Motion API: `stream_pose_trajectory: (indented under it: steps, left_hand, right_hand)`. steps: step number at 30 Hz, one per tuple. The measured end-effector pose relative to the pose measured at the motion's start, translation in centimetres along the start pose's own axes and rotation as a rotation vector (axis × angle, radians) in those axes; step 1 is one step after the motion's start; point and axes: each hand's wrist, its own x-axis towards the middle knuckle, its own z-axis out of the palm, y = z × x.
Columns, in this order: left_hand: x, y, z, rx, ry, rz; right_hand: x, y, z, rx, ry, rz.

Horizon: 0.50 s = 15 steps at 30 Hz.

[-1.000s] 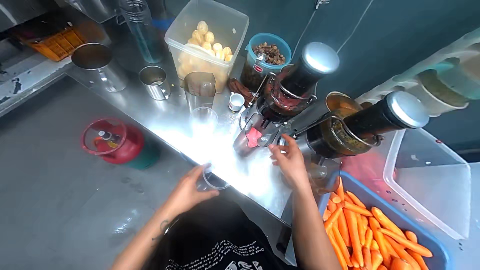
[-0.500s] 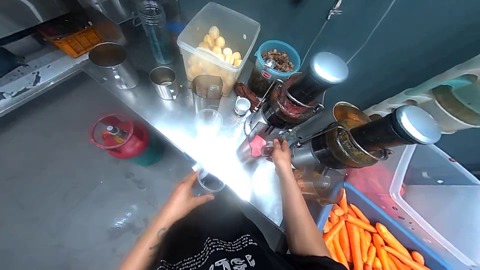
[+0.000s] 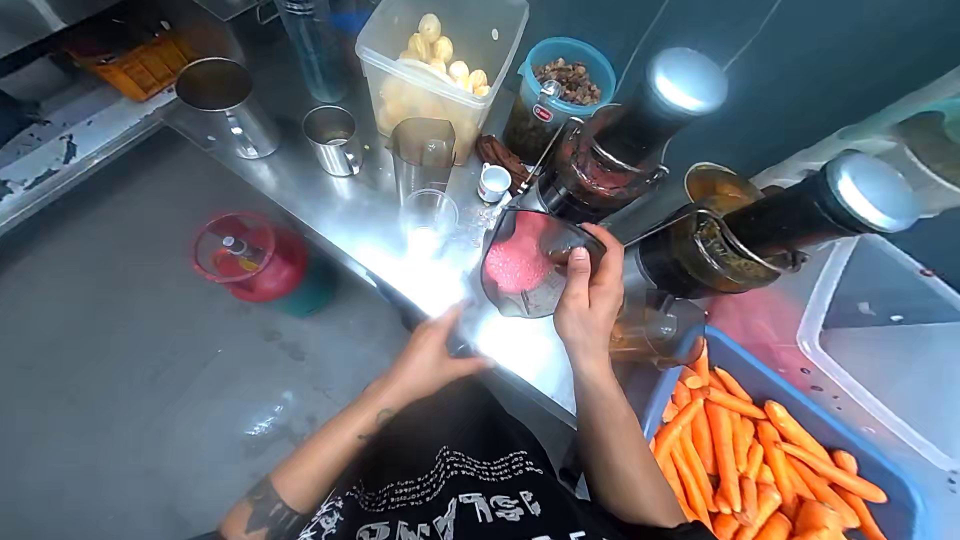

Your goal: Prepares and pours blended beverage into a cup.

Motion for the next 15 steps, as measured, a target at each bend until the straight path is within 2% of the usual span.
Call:
stream_pose_trajectory:
  steps: [4, 10, 15]
  left_hand:
    - [0.3, 1.2, -1.2, -0.022, 0.021, 0.064]
    - [0.7, 2.6, -2.5, 0.022, 0.068, 0.111]
    - [0.4, 2.8, -3.0, -0.014, 0.105, 0.142]
  right_hand:
    - [0.3, -2.5, 0.2, -0.019, 0.081, -0.259]
    - [1.8, -4.5, 0.8, -0.032, 0.159, -0.433]
    - [3.5, -4.3, 2.1, 0.068, 0.256, -0.64]
